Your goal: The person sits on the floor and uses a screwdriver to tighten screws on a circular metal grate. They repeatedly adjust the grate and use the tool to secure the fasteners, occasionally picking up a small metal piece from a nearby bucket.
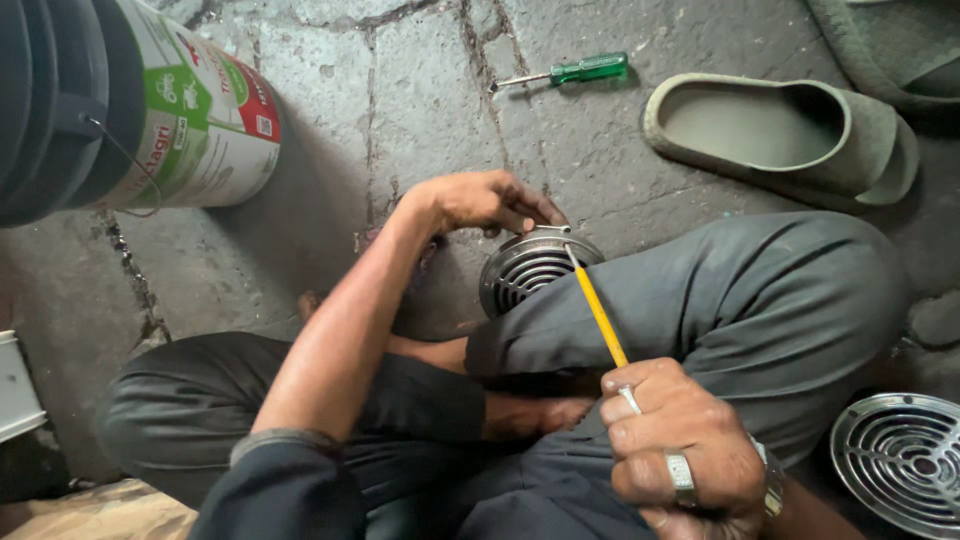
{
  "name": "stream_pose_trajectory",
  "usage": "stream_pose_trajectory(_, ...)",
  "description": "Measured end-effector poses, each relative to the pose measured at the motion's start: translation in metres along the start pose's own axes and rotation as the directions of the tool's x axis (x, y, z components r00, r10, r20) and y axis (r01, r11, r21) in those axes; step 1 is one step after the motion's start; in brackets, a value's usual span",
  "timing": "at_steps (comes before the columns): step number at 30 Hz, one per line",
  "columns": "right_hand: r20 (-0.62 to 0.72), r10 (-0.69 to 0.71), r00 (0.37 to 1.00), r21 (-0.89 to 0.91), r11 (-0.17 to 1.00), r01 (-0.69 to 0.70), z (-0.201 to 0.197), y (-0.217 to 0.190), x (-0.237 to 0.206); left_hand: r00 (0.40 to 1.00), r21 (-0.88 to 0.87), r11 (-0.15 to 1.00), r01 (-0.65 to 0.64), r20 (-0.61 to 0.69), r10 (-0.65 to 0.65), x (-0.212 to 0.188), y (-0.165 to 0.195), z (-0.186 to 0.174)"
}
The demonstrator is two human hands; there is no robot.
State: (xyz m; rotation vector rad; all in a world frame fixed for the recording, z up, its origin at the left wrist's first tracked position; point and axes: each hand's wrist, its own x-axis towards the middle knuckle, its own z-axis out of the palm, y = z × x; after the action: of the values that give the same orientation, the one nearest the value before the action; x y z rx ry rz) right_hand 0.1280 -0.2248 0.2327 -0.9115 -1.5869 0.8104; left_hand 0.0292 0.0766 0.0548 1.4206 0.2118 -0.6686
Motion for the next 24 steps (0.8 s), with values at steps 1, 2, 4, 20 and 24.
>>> stream_pose_trajectory(1,0.008,0.005,1.0,0.001,1.0,-0.005,0.0,0.0,0.001,1.0,0.037,0.999,-0.009,0.015,0.008,0.004,0.006,-0.003)
stream_pose_trajectory(2,-0.006,0.004,1.0,-0.003,1.0,-0.004,0.0,-0.001,0.002,0.999,0.074,0.997,-0.017,0.028,0.015,0.008,0.013,-0.007)
stream_pose_trajectory(4,-0.031,0.003,1.0,-0.007,1.0,-0.003,0.0,-0.001,0.004,0.997,0.242,0.968,0.065,0.033,-0.075,0.016,0.026,-0.015)
stream_pose_trajectory(20,-0.031,0.014,0.999,0.015,1.0,-0.014,-0.003,-0.005,0.008,0.827,0.677,0.693,0.247,0.225,-0.515,0.07,0.083,-0.023)
stream_pose_trajectory(24,0.011,-0.013,1.0,0.007,1.0,0.013,-0.004,-0.002,0.01,0.757,0.681,0.685,0.261,0.296,-0.583,0.077,0.094,-0.02)
